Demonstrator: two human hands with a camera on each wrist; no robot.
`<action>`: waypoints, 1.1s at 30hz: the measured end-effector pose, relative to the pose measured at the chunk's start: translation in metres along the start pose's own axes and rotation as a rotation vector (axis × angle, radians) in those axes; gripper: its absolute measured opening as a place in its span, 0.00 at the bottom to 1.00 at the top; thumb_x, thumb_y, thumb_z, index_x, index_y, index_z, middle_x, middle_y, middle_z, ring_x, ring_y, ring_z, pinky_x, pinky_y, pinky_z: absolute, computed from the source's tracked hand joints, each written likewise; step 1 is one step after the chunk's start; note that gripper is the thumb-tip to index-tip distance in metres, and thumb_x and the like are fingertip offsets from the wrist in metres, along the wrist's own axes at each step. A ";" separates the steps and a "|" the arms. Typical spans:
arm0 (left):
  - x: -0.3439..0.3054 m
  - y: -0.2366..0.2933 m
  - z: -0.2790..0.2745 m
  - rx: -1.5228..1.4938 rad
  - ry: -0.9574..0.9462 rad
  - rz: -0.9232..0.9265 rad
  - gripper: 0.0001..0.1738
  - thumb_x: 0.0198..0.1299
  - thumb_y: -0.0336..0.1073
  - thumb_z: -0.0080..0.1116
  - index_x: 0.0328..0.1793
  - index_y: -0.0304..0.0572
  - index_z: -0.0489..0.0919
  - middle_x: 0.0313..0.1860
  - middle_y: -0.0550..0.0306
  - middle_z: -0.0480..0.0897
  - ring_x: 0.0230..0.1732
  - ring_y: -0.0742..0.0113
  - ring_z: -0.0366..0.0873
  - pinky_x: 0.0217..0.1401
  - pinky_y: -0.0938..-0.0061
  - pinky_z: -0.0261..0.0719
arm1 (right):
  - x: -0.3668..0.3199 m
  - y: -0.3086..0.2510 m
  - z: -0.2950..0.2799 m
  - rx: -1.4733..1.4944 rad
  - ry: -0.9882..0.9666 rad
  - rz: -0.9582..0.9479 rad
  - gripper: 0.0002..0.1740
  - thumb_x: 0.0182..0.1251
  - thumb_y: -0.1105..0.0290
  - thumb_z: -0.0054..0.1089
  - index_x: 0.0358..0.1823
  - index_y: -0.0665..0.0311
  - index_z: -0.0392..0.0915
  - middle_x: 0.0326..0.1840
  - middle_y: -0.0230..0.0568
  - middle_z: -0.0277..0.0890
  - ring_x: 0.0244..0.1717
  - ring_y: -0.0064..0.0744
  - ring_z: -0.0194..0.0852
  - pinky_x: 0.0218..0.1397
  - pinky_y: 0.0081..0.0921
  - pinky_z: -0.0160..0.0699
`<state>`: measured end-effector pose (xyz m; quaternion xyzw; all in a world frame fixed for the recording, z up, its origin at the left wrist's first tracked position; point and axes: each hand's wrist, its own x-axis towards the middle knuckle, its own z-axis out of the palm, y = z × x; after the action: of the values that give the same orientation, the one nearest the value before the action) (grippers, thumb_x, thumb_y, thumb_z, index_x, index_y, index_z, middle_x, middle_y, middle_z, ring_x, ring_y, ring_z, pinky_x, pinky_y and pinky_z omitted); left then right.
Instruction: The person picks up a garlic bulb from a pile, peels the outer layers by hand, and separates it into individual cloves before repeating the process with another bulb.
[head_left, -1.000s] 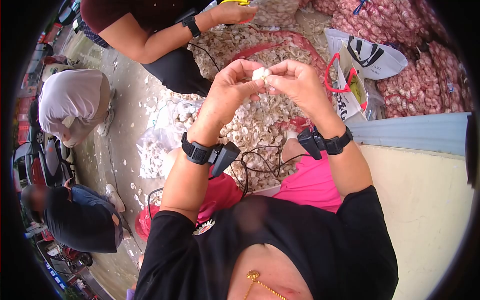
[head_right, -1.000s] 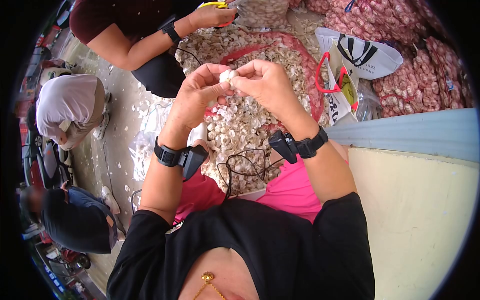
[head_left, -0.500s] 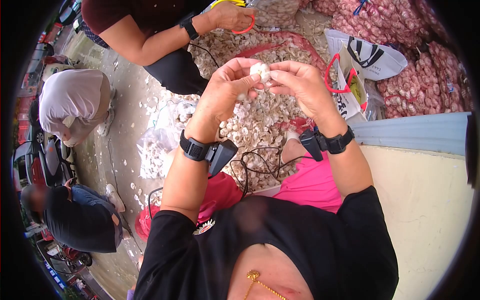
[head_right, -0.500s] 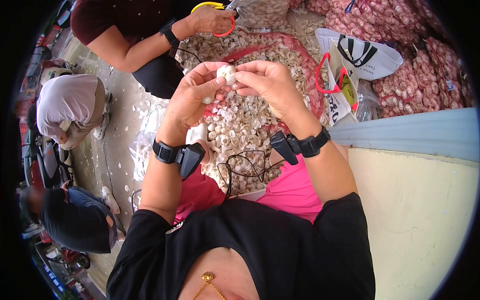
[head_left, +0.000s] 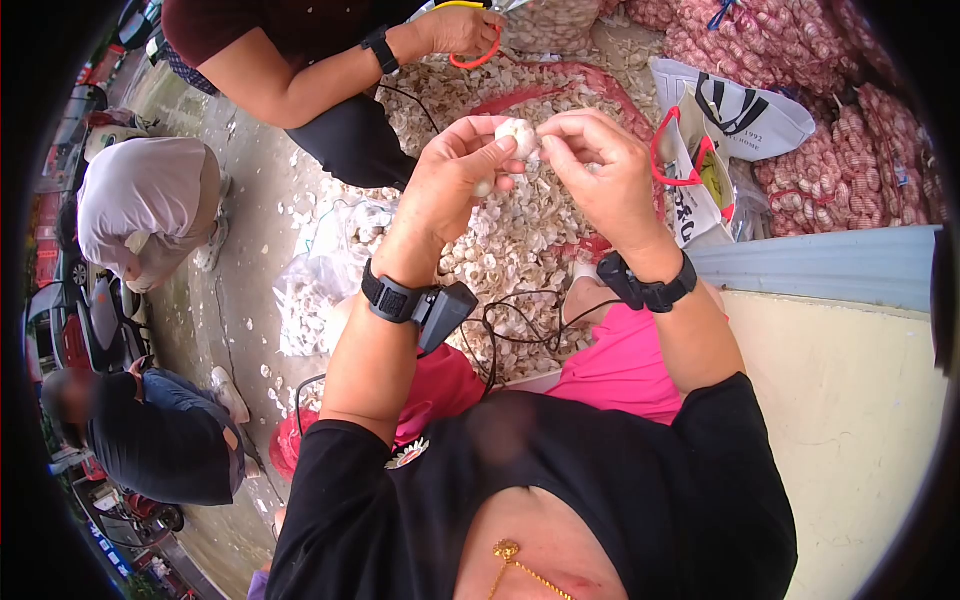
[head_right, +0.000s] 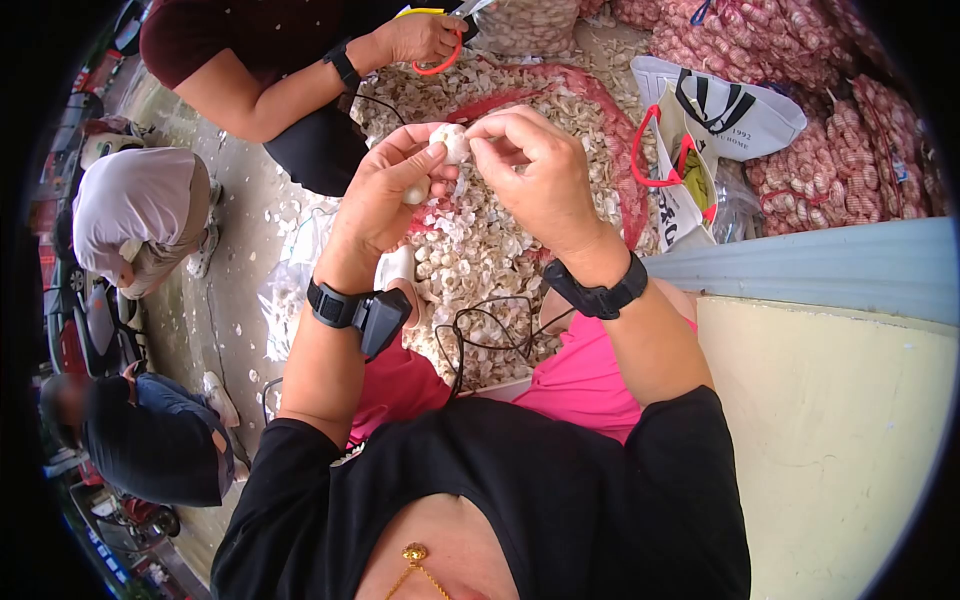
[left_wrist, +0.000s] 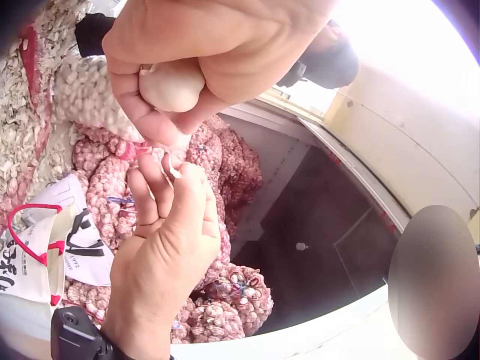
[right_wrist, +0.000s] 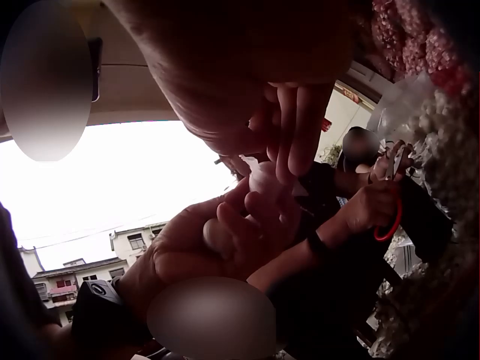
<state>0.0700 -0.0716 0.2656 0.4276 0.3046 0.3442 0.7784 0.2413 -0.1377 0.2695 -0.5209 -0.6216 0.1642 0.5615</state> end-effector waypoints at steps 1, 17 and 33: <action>0.001 -0.001 -0.002 -0.014 -0.027 -0.006 0.13 0.67 0.28 0.58 0.57 0.34 0.76 0.41 0.56 0.83 0.37 0.73 0.82 0.36 0.81 0.81 | 0.001 -0.002 0.000 0.050 0.015 0.017 0.10 0.60 0.79 0.66 0.44 0.66 0.83 0.38 0.37 0.80 0.36 0.24 0.84 0.35 0.22 0.83; -0.002 0.002 -0.006 0.032 -0.099 -0.093 0.14 0.68 0.29 0.58 0.58 0.36 0.76 0.40 0.57 0.83 0.36 0.74 0.80 0.37 0.81 0.80 | 0.005 0.004 -0.009 0.440 -0.275 0.390 0.04 0.65 0.76 0.65 0.37 0.69 0.79 0.40 0.30 0.76 0.35 0.18 0.80 0.35 0.17 0.80; 0.003 0.000 -0.009 -0.054 -0.116 -0.022 0.17 0.65 0.26 0.60 0.60 0.36 0.77 0.48 0.53 0.84 0.41 0.71 0.84 0.38 0.81 0.83 | 0.005 0.003 -0.011 0.181 -0.286 0.425 0.09 0.65 0.68 0.65 0.35 0.69 0.82 0.29 0.36 0.84 0.25 0.20 0.80 0.29 0.20 0.78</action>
<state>0.0656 -0.0651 0.2608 0.4223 0.2543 0.3184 0.8097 0.2529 -0.1366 0.2729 -0.5589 -0.5542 0.4053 0.4650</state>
